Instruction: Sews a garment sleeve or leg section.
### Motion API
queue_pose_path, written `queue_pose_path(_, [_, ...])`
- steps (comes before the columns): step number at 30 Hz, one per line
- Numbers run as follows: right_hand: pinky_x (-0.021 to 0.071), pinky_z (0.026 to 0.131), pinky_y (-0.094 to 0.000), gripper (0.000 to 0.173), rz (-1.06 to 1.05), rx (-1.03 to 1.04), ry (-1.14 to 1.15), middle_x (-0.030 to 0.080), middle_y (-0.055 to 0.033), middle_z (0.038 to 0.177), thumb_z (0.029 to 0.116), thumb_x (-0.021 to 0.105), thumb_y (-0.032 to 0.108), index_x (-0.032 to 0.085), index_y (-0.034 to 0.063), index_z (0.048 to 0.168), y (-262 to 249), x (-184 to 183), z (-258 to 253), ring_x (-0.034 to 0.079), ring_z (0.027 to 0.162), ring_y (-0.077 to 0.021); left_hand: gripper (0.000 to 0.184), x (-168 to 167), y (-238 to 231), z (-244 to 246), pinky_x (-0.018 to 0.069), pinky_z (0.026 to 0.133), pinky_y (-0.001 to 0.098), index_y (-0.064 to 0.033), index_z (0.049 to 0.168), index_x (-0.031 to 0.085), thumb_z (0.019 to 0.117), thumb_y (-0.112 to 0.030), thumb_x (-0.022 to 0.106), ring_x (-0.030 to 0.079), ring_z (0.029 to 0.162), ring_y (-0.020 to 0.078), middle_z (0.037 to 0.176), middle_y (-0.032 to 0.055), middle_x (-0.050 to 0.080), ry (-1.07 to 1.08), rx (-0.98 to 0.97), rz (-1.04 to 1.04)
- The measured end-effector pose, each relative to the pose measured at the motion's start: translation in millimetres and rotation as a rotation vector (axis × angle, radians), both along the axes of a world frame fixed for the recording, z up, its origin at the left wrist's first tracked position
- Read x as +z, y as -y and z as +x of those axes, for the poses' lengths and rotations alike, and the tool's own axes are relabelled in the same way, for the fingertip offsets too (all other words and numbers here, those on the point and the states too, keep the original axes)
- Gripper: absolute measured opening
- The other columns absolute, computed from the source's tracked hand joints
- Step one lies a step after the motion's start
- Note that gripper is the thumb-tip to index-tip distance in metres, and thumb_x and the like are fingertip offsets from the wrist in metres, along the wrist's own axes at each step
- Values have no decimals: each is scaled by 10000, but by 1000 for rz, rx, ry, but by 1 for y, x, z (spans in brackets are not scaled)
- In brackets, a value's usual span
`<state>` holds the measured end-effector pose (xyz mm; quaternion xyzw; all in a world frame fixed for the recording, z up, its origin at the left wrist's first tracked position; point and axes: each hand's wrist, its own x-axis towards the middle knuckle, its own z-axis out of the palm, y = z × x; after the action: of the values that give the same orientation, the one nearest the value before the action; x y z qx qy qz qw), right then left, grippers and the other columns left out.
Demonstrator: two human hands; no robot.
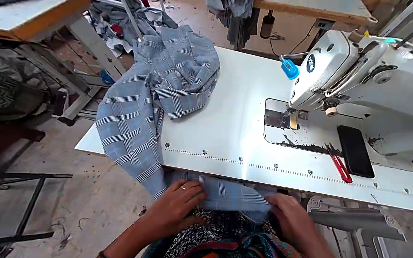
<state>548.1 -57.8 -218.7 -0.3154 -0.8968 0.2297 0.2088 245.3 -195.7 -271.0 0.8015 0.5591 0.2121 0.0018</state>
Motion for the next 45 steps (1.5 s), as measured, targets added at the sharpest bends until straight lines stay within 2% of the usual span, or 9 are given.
queue_pose_path(3, [506, 1001, -456, 265, 161, -123, -30, 731, -103, 1010, 1077, 465, 202, 674, 53, 1010, -16, 57, 51, 691, 1069, -218, 236, 5, 8, -21, 506, 993, 562, -64, 1050, 725, 947, -152, 531, 710, 1072, 297, 1081, 130, 742, 26, 87, 53])
queue_pose_path(7, [435, 997, -457, 243, 335, -279, -71, 709, -93, 952, 1032, 513, 196, 686, 36, 972, -49, 80, 62, 661, 1000, -194, 336, 69, -4, -72, 406, 1092, 354, -49, 935, 698, 1051, -299, 505, 671, 1005, 110, 903, 61, 731, 223, 219, 176])
queue_pose_path(10, [457, 1002, -573, 185, 311, -373, -229, 711, -158, 1115, 979, 616, 126, 725, -9, 1043, -81, 55, 22, 659, 1104, -306, 328, 118, -24, -118, 526, 882, 545, 185, 951, 648, 995, -100, 493, 674, 906, 378, 920, 305, 679, 211, 371, 187])
queue_pose_path(14, [529, 956, -526, 262, 34, -511, -223, 667, -221, 1207, 986, 634, 73, 676, -50, 1213, -102, 26, -4, 660, 1103, -342, 375, 101, -72, -202, 550, 809, 565, 39, 1042, 706, 1060, -284, 518, 704, 849, 335, 963, 225, 712, 124, 402, 231])
queue_pose_path(22, [510, 801, -379, 252, -474, -621, -51, 661, -146, 940, 992, 667, 211, 725, -34, 996, -105, -2, -10, 622, 841, -203, 353, 92, -87, -187, 487, 770, 632, 117, 938, 712, 996, -200, 567, 646, 862, 425, 936, 263, 657, 88, 370, 114])
queue_pose_path(29, [561, 774, -228, 72, -304, -457, -629, 672, 41, 843, 964, 613, 74, 668, 29, 949, -115, 29, -26, 649, 799, -11, 358, 133, -83, -193, 519, 888, 500, 135, 921, 692, 1006, -198, 592, 648, 935, 332, 983, 261, 669, 209, 418, 262])
queue_pose_path(33, [556, 817, -191, 48, -373, -321, -802, 675, 169, 879, 1036, 559, 158, 587, 180, 1004, -98, 48, -21, 653, 845, 48, 467, 170, -96, -217, 509, 854, 182, 41, 892, 581, 1056, -390, 509, 624, 895, 21, 909, 66, 631, 340, 568, 426])
queue_pose_path(38, [502, 728, -179, 96, -633, -286, -588, 601, 49, 816, 1005, 558, 98, 571, 9, 971, -72, -13, -48, 582, 754, 31, 348, 151, -134, -237, 423, 869, 800, 157, 1078, 638, 1023, -180, 573, 572, 1080, 648, 1139, 427, 595, -160, 552, 165])
queue_pose_path(45, [535, 910, -437, 327, -516, -285, -442, 740, -119, 1014, 914, 697, 156, 656, -72, 1145, -53, -23, -58, 704, 973, -169, 320, 94, -188, 31, 503, 1053, 507, -16, 1215, 699, 1044, -220, 521, 655, 1215, 314, 1220, 161, 709, 214, -320, -119])
